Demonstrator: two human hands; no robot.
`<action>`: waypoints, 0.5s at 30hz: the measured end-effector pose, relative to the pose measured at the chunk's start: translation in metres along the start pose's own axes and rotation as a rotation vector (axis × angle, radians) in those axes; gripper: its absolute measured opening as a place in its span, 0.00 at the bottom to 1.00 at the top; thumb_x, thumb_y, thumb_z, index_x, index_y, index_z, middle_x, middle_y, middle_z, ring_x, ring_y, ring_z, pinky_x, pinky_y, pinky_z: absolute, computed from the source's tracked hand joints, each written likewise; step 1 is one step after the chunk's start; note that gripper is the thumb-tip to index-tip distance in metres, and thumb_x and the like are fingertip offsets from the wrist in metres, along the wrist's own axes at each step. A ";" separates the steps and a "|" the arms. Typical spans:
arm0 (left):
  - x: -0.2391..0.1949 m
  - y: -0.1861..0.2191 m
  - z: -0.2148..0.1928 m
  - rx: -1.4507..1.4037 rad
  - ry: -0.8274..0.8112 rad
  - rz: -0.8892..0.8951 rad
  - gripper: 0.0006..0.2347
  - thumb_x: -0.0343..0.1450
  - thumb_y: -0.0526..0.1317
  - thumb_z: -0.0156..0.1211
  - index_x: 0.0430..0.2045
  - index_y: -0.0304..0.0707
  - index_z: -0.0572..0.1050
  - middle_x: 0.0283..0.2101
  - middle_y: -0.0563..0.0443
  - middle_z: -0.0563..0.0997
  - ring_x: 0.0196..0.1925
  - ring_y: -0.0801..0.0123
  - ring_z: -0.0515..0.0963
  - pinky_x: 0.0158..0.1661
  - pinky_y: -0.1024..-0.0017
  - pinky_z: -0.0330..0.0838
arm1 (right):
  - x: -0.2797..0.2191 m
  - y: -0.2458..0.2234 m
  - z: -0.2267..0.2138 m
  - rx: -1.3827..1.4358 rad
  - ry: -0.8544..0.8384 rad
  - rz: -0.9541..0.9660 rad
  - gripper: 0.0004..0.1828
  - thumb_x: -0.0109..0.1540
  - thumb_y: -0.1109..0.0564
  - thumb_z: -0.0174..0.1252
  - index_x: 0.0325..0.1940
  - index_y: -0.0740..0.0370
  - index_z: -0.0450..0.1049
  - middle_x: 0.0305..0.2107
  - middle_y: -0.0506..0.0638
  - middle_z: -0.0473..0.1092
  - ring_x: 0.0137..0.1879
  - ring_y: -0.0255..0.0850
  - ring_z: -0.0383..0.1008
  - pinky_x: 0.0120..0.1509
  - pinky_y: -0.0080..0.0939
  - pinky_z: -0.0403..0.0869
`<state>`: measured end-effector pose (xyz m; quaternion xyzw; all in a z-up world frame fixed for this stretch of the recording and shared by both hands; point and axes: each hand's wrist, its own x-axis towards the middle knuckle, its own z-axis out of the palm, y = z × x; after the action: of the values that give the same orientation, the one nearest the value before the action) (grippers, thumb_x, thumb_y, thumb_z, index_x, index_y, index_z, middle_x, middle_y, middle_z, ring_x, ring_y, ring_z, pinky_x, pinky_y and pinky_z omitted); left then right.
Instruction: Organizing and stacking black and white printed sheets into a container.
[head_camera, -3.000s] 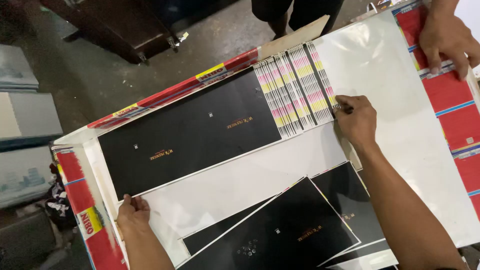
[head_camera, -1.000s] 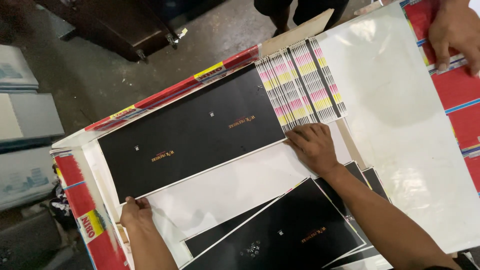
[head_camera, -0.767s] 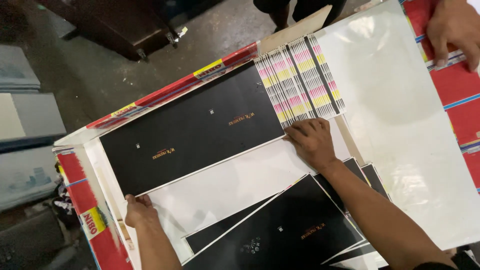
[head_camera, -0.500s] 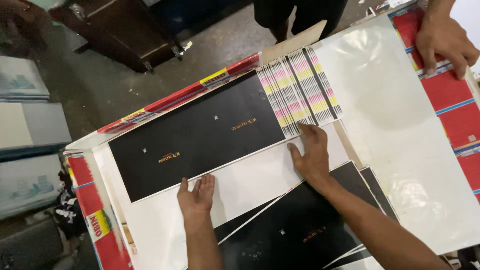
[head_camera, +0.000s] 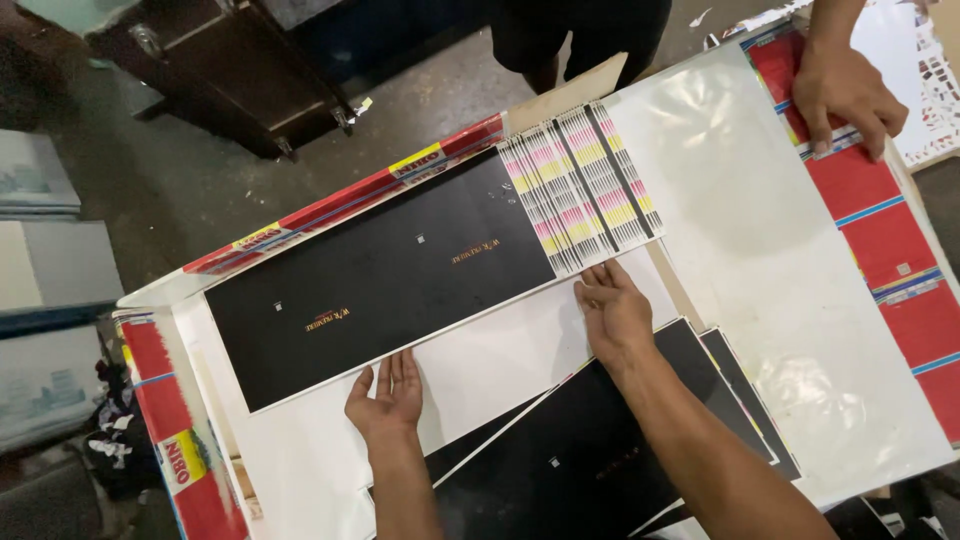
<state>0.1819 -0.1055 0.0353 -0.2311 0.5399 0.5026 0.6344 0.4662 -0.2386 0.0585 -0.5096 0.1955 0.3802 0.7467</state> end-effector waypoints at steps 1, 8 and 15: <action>0.000 -0.005 -0.006 -0.003 0.000 -0.005 0.26 0.69 0.36 0.60 0.63 0.25 0.65 0.60 0.32 0.71 0.66 0.47 0.76 0.63 0.48 0.78 | -0.001 -0.004 0.001 -0.004 -0.001 -0.004 0.47 0.55 0.80 0.51 0.79 0.65 0.57 0.51 0.50 0.62 0.63 0.42 0.69 0.72 0.45 0.68; 0.025 -0.081 -0.061 1.287 -0.045 1.198 0.38 0.63 0.42 0.78 0.67 0.29 0.64 0.65 0.32 0.68 0.68 0.41 0.68 0.66 0.48 0.62 | -0.011 -0.016 0.001 0.018 -0.092 0.027 0.44 0.57 0.78 0.51 0.79 0.64 0.59 0.54 0.51 0.63 0.66 0.43 0.67 0.76 0.48 0.65; 0.045 -0.107 -0.066 1.484 0.053 1.641 0.43 0.59 0.51 0.83 0.67 0.35 0.65 0.66 0.34 0.66 0.68 0.34 0.65 0.63 0.33 0.60 | 0.003 -0.030 -0.037 -0.474 -0.003 -0.209 0.41 0.61 0.65 0.62 0.78 0.73 0.57 0.58 0.63 0.63 0.64 0.51 0.69 0.68 0.49 0.75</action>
<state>0.2430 -0.1845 -0.0530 0.6242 0.7098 0.3171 0.0778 0.4943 -0.2771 0.0597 -0.6873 0.0462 0.3369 0.6419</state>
